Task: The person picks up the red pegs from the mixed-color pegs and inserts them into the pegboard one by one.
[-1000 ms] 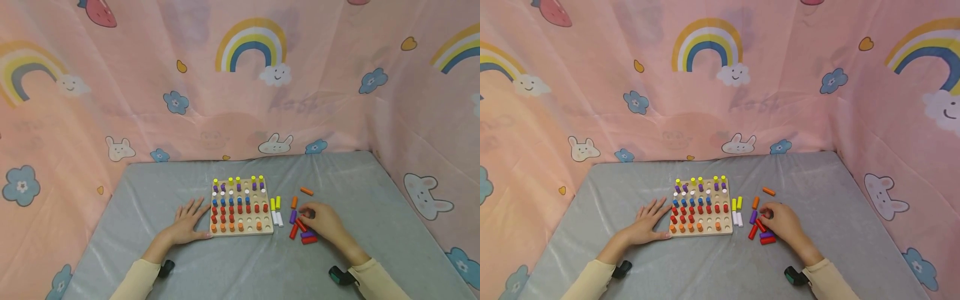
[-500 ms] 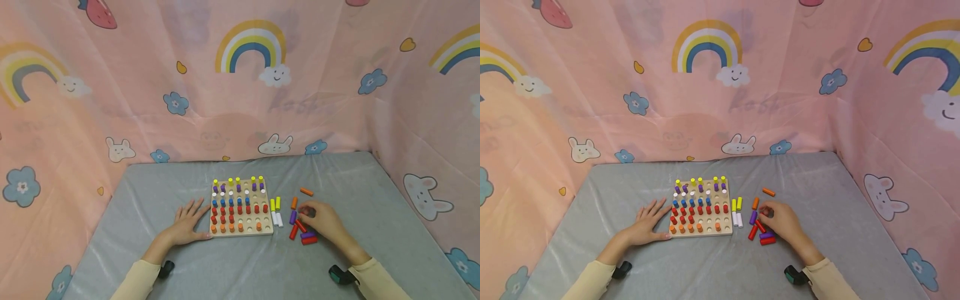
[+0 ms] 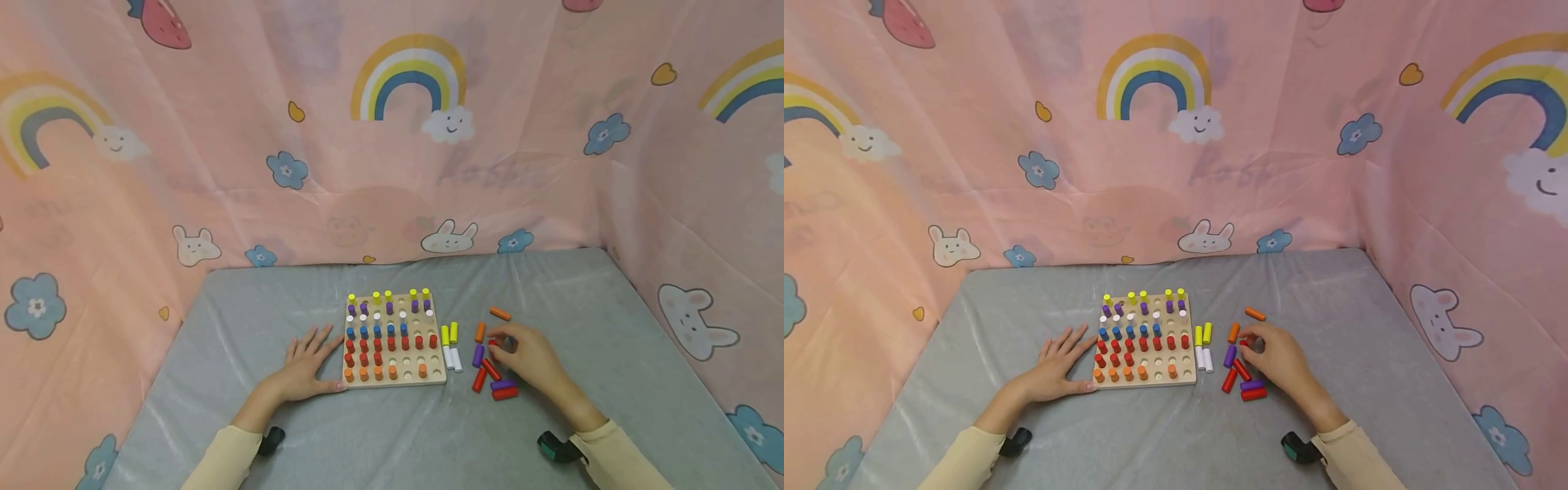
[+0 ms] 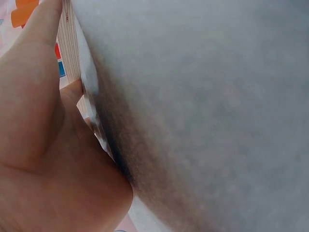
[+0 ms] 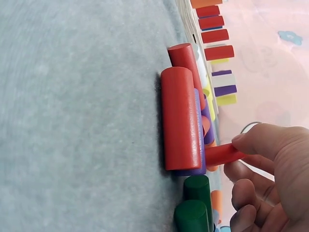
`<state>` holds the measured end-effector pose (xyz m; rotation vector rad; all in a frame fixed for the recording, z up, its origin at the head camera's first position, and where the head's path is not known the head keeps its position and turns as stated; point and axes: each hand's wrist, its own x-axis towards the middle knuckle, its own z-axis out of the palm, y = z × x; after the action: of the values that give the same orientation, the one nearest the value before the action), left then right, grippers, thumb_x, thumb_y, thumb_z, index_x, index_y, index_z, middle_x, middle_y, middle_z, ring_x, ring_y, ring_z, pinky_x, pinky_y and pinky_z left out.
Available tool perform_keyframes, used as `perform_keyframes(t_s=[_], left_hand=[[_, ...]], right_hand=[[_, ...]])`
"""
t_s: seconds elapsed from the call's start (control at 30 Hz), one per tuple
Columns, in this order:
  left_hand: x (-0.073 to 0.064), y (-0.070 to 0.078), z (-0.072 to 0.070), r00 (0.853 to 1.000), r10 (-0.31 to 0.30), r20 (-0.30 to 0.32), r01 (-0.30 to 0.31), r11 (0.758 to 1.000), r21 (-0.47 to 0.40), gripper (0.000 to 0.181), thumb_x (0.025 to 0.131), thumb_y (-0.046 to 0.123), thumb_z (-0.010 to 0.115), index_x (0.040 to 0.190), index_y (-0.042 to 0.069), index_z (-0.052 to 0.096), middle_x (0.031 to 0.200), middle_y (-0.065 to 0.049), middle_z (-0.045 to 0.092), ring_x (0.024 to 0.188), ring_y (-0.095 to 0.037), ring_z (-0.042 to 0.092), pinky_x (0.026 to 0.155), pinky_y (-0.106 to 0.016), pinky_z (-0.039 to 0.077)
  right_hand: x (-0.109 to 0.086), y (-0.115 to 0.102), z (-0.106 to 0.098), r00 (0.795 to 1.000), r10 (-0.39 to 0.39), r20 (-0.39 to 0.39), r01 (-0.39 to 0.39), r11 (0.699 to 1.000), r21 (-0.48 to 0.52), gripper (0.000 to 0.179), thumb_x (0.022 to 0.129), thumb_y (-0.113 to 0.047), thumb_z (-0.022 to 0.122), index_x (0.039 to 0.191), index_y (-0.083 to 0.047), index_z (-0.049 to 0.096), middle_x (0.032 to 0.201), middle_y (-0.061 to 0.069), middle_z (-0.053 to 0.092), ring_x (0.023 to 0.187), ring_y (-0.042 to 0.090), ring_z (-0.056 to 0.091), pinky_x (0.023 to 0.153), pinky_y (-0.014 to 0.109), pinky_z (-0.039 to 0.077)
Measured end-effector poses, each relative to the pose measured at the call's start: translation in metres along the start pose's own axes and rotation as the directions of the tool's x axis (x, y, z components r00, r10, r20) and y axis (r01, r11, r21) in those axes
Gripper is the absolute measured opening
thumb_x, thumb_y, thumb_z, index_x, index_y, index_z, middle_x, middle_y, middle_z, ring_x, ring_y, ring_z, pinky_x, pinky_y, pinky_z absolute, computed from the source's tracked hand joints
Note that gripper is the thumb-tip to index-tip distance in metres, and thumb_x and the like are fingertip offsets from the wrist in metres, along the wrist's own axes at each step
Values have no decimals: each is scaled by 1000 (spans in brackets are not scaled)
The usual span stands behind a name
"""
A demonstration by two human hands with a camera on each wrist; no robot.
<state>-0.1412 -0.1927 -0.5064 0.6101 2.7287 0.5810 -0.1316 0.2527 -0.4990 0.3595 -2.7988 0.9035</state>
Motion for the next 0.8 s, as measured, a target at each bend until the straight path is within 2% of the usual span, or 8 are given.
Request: perform_keyframes(t_s=[0.17,0.4,0.57,0.8], left_hand=[[-1,0,0,1000,11,-10,-11,1000,-9,94,83,58,71,157,20,28,168,-14,10,153,-46,4,115,-73,2],[0,1,-1,1000,-3,2,3,1000,-10,93,84,59,70,158,22,28,169,-12,8,154,-45,2,116,-72,0],[-1,-1,1,1000,12,-21,-12,1000,-23,95,82,62,70,157,20,29,168,-14,10,153,-46,3,115,-72,0],[-1,-2,3,998,39,-46,-41,998,-37,95,82,65,68,157,21,30,167,-15,12,152,-48,5,114,-73,1]], right_hand=[[-2,3,2,1000,-27,-14,27,1000,12,18,80,-10,80,97,-12,75,81,-4,67,65,4,47,57,20,39],[-5,4,1,1000,-15,-10,16,999,47,19,78,-12,82,95,-14,74,85,-4,68,65,6,48,58,20,40],[-7,3,1,1000,-16,-6,17,999,43,20,77,-16,84,93,-14,73,86,-3,69,60,5,44,55,20,39],[-7,5,2,999,-36,-25,37,998,52,19,76,-14,85,91,-14,73,84,-3,68,58,2,41,53,20,37]])
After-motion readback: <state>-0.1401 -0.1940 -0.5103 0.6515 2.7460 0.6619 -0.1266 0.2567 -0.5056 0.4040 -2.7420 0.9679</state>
